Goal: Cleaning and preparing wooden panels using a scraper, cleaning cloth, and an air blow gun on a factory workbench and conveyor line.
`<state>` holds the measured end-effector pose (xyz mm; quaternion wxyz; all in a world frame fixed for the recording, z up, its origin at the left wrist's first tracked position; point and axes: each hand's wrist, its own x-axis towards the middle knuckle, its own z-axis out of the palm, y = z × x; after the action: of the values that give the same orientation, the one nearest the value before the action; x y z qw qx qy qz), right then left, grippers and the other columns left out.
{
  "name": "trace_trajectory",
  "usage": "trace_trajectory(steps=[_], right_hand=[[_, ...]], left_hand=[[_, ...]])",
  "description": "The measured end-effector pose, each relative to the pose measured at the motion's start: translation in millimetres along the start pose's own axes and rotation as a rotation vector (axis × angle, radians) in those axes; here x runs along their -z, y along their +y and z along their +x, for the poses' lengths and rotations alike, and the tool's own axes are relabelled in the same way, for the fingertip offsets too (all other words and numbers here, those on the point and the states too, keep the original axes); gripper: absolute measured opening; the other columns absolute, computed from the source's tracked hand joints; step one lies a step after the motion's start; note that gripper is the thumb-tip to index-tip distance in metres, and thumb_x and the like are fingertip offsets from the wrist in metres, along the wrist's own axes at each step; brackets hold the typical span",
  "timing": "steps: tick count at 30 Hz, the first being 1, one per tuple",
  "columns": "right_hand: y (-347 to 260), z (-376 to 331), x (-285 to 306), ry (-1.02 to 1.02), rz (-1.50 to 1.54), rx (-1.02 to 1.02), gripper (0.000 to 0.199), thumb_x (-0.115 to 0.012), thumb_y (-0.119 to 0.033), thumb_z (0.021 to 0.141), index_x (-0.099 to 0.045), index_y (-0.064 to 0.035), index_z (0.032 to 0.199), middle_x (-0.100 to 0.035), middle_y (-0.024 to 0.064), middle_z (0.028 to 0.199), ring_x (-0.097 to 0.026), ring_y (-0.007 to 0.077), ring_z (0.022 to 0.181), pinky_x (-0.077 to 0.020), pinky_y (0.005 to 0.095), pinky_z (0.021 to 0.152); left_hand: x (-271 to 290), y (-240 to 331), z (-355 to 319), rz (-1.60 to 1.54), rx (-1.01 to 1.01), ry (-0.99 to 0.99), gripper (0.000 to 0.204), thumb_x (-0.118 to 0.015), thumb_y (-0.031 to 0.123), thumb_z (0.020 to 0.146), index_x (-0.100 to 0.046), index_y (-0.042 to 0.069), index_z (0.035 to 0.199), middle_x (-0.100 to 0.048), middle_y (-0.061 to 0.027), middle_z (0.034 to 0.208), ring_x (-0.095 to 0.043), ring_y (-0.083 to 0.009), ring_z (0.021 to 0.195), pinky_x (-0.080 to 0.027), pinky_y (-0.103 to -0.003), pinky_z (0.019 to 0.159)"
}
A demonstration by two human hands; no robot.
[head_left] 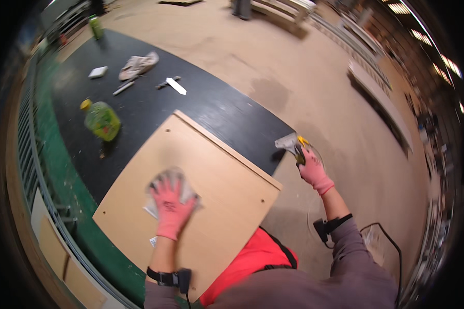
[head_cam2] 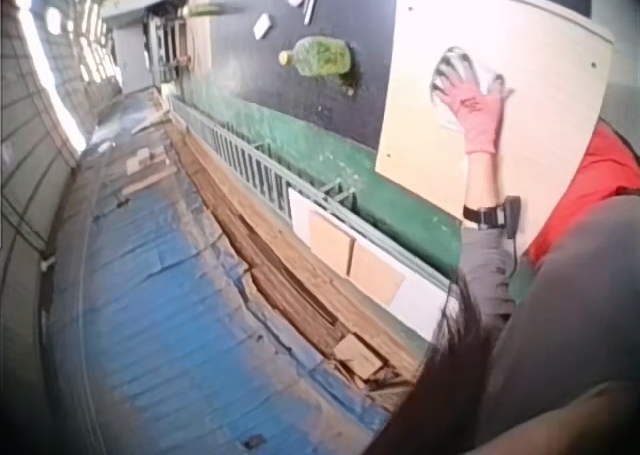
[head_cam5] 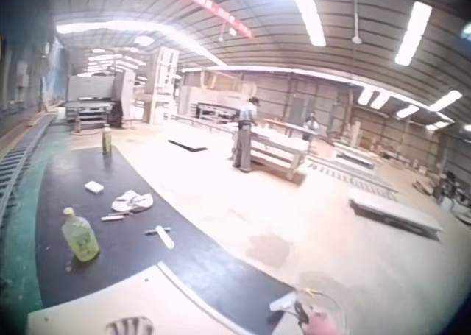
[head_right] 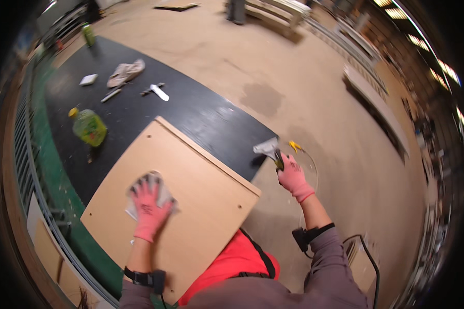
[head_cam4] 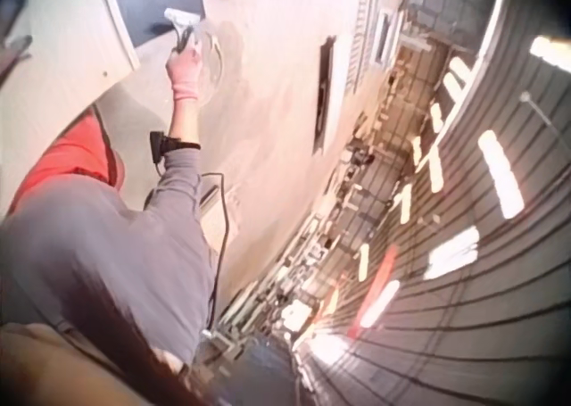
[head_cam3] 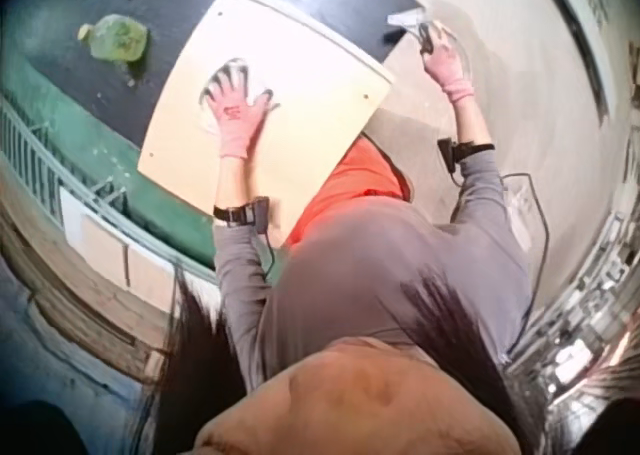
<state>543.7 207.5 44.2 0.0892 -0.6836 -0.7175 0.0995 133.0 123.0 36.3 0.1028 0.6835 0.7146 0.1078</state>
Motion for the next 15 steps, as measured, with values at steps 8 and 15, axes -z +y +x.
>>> trace_trajectory(steps=[8, 15], right_hand=[[-53.4, -143.1, 40.9, -0.244, -0.025, 0.017, 0.042, -0.058, -0.016, 0.072, -0.049, -0.0072, 0.112, -0.052, 0.0126, 0.097, -0.055, 0.0304, 0.088, -0.046, 0.0373, 0.071], [-66.8, -143.7, 23.3, -0.171, -0.177, 0.13, 0.033, -0.056, -0.017, 0.075, -0.053, -0.0113, 0.108, -0.052, 0.0089, 0.088, -0.056, 0.0232, 0.079, -0.0463, 0.0348, 0.065]], left_hand=[[-22.9, -99.8, 28.0, 0.249, 0.452, 0.15, 0.055, -0.048, 0.04, 0.084, -0.04, 0.007, 0.128, -0.036, -0.0203, 0.133, -0.03, -0.0359, 0.125, -0.02, -0.052, 0.102], [-25.3, -105.0, 24.9, 0.24, 0.444, 0.197, 0.054, -0.046, 0.037, 0.086, -0.039, 0.005, 0.129, -0.035, -0.0194, 0.134, -0.029, -0.0351, 0.125, -0.018, -0.05, 0.103]])
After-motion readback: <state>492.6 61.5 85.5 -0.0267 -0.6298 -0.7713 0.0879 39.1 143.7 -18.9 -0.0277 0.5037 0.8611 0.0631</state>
